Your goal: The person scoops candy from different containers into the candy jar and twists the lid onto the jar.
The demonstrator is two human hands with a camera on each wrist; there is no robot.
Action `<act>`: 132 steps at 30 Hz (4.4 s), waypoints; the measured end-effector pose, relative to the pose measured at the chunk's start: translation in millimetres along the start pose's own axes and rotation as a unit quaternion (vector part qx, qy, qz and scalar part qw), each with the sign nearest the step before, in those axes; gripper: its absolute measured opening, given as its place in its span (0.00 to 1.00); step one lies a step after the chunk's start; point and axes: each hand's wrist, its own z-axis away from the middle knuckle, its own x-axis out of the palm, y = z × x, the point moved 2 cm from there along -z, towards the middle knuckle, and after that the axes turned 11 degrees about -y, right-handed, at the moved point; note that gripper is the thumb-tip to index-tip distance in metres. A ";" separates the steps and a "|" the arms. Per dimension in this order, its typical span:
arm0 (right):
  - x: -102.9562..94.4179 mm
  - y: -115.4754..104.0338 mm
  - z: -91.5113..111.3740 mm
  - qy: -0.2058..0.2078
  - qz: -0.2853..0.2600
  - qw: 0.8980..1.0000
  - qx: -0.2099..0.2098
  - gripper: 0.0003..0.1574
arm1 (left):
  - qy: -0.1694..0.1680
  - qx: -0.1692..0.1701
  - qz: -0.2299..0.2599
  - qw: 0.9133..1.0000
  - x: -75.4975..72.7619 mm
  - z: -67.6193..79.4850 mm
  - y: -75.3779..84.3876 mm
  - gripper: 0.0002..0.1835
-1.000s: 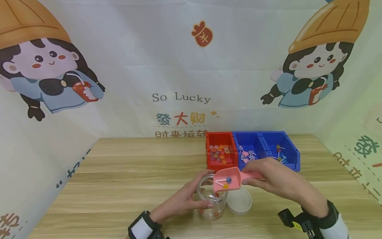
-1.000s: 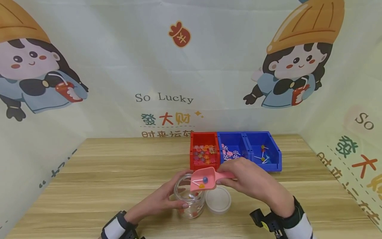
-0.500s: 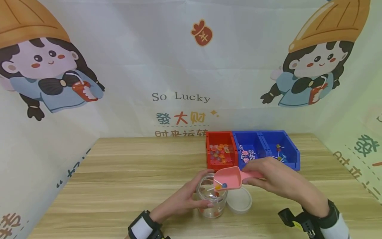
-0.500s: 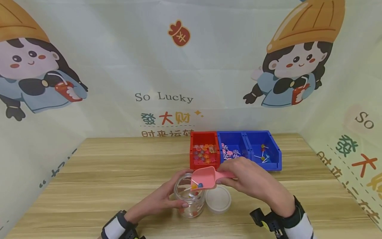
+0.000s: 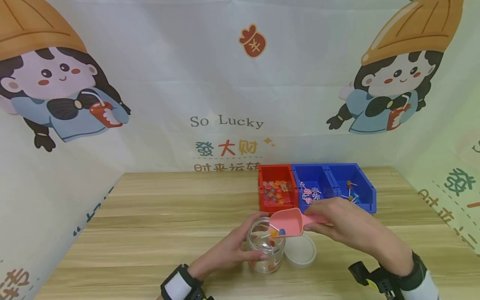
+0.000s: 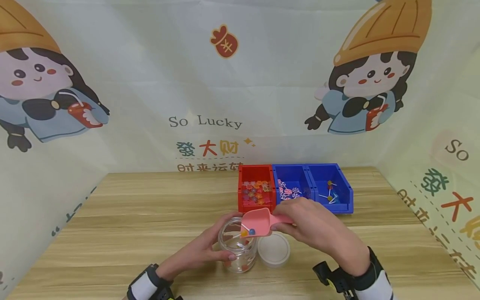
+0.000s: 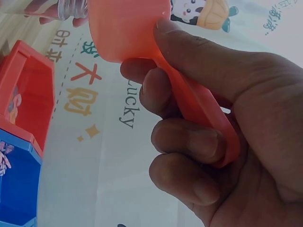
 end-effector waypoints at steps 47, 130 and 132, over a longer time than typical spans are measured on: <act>-0.6 -4.6 1.2 0.012 0.025 0.999 0.016 0.11 | -0.002 -0.014 0.008 1.000 -0.6 -0.2 1.1 0.43; 1.8 89.3 -88.9 -0.074 0.366 0.928 0.003 0.11 | 0.117 -0.096 -0.135 0.979 -71.7 -137.7 -36.0 0.38; -1.0 90.6 -90.3 -0.065 0.366 0.928 0.019 0.12 | 0.118 -0.096 -0.136 0.979 -71.0 -137.7 -35.3 0.38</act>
